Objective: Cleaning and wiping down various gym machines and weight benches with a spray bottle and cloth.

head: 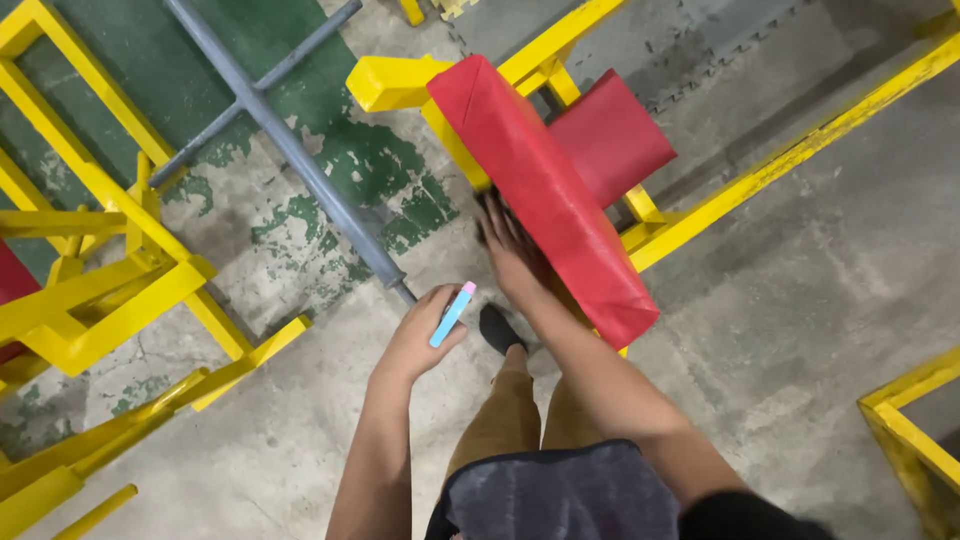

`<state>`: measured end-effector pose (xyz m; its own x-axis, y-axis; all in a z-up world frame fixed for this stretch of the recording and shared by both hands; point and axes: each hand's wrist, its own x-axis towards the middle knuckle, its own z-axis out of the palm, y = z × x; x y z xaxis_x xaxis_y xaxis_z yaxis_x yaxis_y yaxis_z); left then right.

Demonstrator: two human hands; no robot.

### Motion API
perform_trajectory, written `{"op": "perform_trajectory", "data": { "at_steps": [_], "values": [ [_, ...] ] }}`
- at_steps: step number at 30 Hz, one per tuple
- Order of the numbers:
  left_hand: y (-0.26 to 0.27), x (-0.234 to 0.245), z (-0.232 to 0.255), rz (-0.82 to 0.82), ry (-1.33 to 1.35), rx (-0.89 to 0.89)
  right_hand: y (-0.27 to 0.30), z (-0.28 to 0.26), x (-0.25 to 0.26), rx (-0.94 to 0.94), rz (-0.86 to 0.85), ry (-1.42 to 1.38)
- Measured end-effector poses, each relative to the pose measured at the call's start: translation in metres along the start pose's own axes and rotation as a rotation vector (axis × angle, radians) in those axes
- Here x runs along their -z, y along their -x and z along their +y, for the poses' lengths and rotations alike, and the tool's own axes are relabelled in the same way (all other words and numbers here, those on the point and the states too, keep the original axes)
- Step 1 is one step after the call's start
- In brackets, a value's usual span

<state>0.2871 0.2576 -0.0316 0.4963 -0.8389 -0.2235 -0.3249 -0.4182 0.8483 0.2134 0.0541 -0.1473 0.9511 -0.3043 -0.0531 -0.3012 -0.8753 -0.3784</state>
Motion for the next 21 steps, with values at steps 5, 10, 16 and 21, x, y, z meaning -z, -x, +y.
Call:
{"op": "perform_trajectory", "data": {
  "at_steps": [5, 10, 16, 21],
  "values": [
    [0.015, -0.002, 0.005, -0.03, 0.015, 0.071, -0.121, -0.016, -0.026, -0.041, -0.017, -0.136],
    [0.026, -0.009, 0.006, -0.047, 0.035, 0.098, -0.139, -0.027, -0.013, -0.055, -0.128, -0.164],
    [0.015, -0.014, 0.013, -0.122, 0.109, 0.165, -0.048, -0.013, 0.001, -0.134, -0.099, -0.173],
    [0.001, -0.026, 0.011, -0.116, 0.0, -0.016, 0.071, 0.006, 0.023, -0.191, -0.242, 0.037]
  ]
}}
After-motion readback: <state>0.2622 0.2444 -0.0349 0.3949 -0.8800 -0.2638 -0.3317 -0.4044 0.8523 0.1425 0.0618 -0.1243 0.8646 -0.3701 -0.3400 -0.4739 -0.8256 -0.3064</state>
